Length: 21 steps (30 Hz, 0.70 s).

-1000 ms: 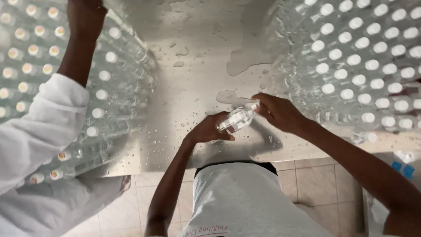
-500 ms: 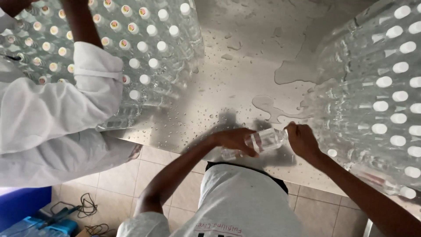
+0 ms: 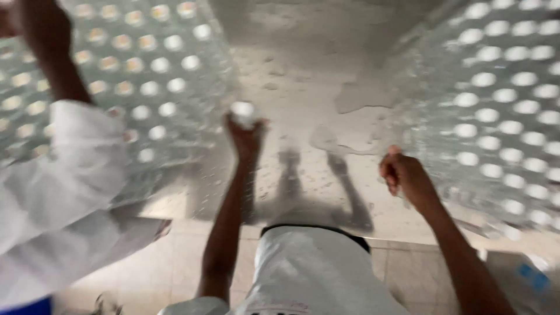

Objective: Tightening the caps on a large number of plastic water bottles on a production table.

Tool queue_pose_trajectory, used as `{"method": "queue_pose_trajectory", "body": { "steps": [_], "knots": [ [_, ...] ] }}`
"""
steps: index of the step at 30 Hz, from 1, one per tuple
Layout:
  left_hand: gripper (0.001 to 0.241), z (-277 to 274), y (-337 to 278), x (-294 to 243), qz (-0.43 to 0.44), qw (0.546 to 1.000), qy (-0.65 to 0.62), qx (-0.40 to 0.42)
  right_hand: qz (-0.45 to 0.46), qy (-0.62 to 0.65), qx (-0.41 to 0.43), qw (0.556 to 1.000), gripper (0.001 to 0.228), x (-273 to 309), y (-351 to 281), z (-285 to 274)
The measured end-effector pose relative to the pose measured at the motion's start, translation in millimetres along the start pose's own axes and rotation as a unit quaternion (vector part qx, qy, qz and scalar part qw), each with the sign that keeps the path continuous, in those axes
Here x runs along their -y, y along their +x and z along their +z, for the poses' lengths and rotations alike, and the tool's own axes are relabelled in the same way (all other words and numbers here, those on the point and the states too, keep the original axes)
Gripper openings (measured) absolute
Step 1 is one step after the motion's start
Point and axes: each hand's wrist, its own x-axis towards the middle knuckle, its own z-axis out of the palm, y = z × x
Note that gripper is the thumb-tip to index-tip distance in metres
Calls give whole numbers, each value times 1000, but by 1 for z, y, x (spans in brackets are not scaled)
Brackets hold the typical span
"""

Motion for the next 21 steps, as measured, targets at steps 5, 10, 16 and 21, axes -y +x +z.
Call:
{"method": "queue_pose_trajectory", "body": {
  "steps": [5,10,16,21],
  "knots": [
    [134,-28,70,156,-127,982,2,-141,-249,-571,-351,699,19,-59,10,-64],
    [126,-8,54,78,-158,975,43,-148,-282,-580,-430,632,49,-19,34,-108],
    [112,-10,66,118,-241,944,-40,-222,-157,-573,-345,727,69,1,112,-128],
    [79,6,82,82,-201,907,-153,-335,-105,-612,-321,715,81,9,131,-108]
  ]
}}
